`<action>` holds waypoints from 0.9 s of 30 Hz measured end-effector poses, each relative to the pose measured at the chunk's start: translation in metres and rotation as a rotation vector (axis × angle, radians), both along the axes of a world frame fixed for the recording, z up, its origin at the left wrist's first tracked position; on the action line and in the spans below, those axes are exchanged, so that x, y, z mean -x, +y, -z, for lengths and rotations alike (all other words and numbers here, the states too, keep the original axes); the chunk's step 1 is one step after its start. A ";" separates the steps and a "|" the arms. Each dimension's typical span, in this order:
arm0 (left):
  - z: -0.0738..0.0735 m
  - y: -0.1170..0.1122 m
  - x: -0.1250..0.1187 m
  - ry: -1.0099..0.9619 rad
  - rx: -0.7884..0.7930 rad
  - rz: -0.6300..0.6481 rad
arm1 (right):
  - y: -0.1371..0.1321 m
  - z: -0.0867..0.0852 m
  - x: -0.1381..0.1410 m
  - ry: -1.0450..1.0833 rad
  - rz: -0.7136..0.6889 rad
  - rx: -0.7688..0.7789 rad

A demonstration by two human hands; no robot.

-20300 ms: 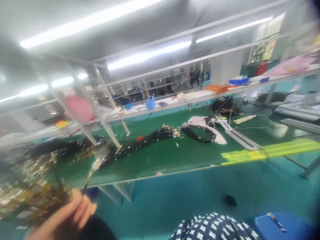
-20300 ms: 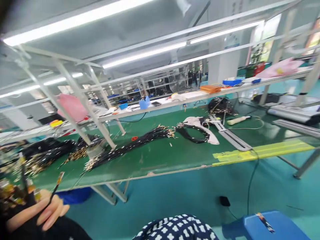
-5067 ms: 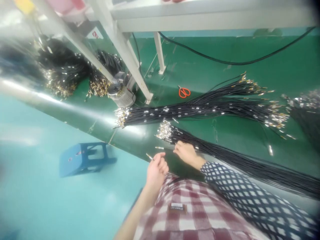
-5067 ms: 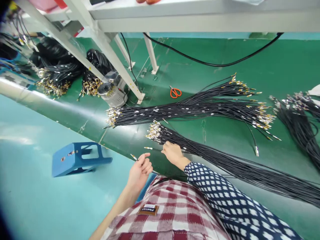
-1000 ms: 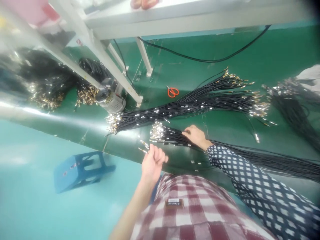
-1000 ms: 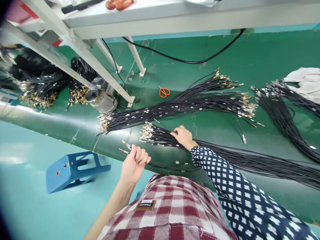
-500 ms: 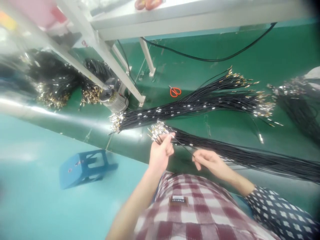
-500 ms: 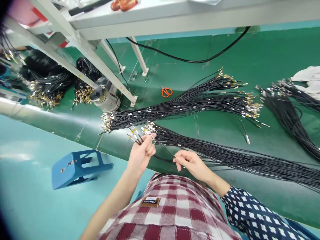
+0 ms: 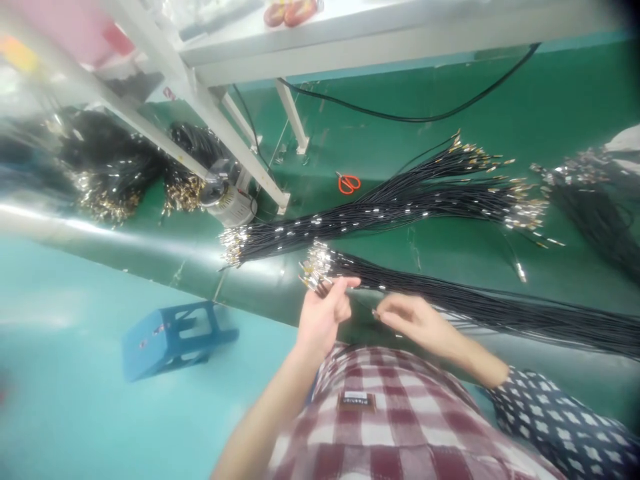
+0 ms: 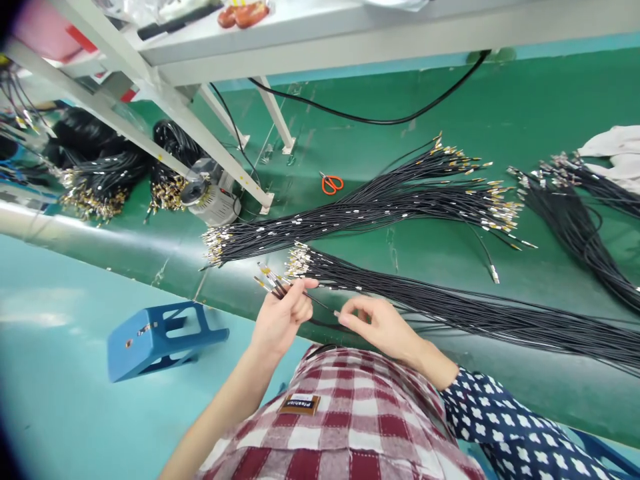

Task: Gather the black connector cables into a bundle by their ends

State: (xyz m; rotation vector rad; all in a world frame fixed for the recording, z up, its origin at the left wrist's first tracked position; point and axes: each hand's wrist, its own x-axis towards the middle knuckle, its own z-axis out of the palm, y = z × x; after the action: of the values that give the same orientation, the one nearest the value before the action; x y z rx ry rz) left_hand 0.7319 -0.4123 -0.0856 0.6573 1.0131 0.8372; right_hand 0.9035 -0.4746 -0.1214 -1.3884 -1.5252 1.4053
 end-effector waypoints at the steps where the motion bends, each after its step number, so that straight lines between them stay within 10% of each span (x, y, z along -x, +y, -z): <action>1: 0.000 -0.001 0.000 0.002 0.001 0.002 | 0.005 -0.004 0.004 -0.095 0.025 -0.067; 15: 0.011 -0.013 0.009 0.064 0.064 0.074 | 0.002 -0.008 0.037 -0.273 -0.084 -0.152; 20: 0.013 -0.008 0.029 0.062 0.026 -0.077 | -0.014 0.013 -0.006 -0.498 -0.159 -0.319; 24: 0.017 -0.003 0.049 0.020 -0.023 -0.158 | -0.016 0.032 -0.057 -0.533 -0.275 -0.145; 27: 0.019 -0.002 0.053 -0.062 0.023 -0.152 | 0.013 0.047 -0.053 -0.579 -0.106 -0.052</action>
State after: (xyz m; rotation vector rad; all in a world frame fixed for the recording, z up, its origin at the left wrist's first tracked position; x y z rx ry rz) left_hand 0.6790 -0.4141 -0.1047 0.5363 1.0238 0.9724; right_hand 0.9567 -0.4612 -0.1685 -1.8041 -2.0002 1.0556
